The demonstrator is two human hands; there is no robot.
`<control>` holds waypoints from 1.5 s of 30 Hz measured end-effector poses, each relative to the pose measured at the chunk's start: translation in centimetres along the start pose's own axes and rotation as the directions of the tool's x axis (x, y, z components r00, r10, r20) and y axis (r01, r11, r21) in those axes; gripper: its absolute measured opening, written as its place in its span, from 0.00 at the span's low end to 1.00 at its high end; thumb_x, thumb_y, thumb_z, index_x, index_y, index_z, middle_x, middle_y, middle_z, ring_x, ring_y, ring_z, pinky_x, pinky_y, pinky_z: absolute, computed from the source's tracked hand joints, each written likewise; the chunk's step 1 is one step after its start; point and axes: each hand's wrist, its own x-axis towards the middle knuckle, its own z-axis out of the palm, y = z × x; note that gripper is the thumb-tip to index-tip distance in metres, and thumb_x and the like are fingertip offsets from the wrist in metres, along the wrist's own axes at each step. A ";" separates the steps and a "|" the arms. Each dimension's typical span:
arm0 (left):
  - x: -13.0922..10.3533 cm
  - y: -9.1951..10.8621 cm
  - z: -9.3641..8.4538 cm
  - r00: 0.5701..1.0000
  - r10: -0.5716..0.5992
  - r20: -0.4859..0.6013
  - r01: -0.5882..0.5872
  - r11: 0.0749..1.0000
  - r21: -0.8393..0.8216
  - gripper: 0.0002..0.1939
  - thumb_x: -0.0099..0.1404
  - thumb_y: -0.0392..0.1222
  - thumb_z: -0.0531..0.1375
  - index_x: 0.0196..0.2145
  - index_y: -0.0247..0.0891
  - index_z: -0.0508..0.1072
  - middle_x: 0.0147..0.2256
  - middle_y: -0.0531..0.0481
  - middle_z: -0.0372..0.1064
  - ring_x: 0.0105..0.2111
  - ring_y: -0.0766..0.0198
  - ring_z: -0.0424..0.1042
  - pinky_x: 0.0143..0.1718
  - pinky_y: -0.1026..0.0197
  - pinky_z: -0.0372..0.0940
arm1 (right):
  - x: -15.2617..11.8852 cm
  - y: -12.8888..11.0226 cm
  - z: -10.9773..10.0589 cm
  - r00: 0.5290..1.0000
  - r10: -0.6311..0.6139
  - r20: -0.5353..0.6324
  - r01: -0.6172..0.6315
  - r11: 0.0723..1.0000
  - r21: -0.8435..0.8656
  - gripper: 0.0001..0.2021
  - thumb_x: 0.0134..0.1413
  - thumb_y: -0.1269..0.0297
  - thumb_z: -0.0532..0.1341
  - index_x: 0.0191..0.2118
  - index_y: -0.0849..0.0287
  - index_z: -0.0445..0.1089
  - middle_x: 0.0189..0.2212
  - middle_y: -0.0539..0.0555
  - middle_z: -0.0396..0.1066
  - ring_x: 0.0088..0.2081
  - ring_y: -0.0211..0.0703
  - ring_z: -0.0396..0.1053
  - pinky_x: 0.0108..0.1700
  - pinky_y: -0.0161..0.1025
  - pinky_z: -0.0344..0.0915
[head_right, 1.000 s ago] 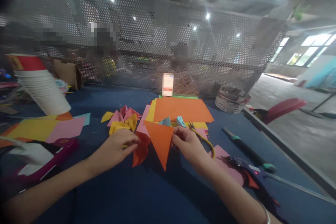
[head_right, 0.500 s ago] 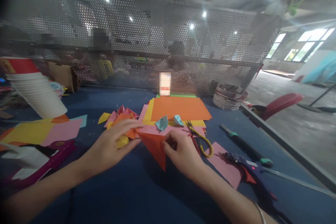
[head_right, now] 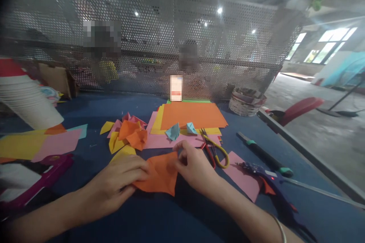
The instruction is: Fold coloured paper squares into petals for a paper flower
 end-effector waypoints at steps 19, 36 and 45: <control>-1.7 -1.1 0.8 0.977 -0.017 -0.214 0.016 1.000 -0.008 0.15 0.58 0.23 0.50 0.36 0.40 0.69 0.39 0.47 0.74 0.41 0.62 0.74 0.44 0.60 0.68 | -2.1 -2.0 0.1 0.729 -0.609 0.314 0.660 0.502 -0.559 0.09 0.64 0.72 0.51 0.41 0.55 0.68 0.56 0.52 0.65 0.61 0.44 0.52 0.61 0.51 0.44; -1.8 1.1 0.7 1.000 -0.003 0.008 0.003 0.994 -0.107 0.06 0.65 0.33 0.56 0.40 0.39 0.67 0.35 0.50 0.73 0.34 0.61 0.71 0.39 0.58 0.66 | -2.0 -0.9 1.1 0.806 -0.485 0.339 0.582 0.751 -0.311 0.07 0.60 0.72 0.55 0.32 0.60 0.69 0.27 0.52 0.71 0.29 0.41 0.66 0.34 0.37 0.60; -3.6 0.7 2.6 0.951 -0.286 -0.115 0.276 0.957 -0.091 0.18 0.67 0.38 0.55 0.53 0.50 0.60 0.42 0.55 0.74 0.38 0.65 0.75 0.39 0.66 0.69 | -2.6 -1.3 1.0 0.878 -0.355 0.321 0.448 0.845 -0.292 0.12 0.64 0.61 0.54 0.34 0.58 0.71 0.24 0.50 0.72 0.23 0.39 0.65 0.26 0.37 0.52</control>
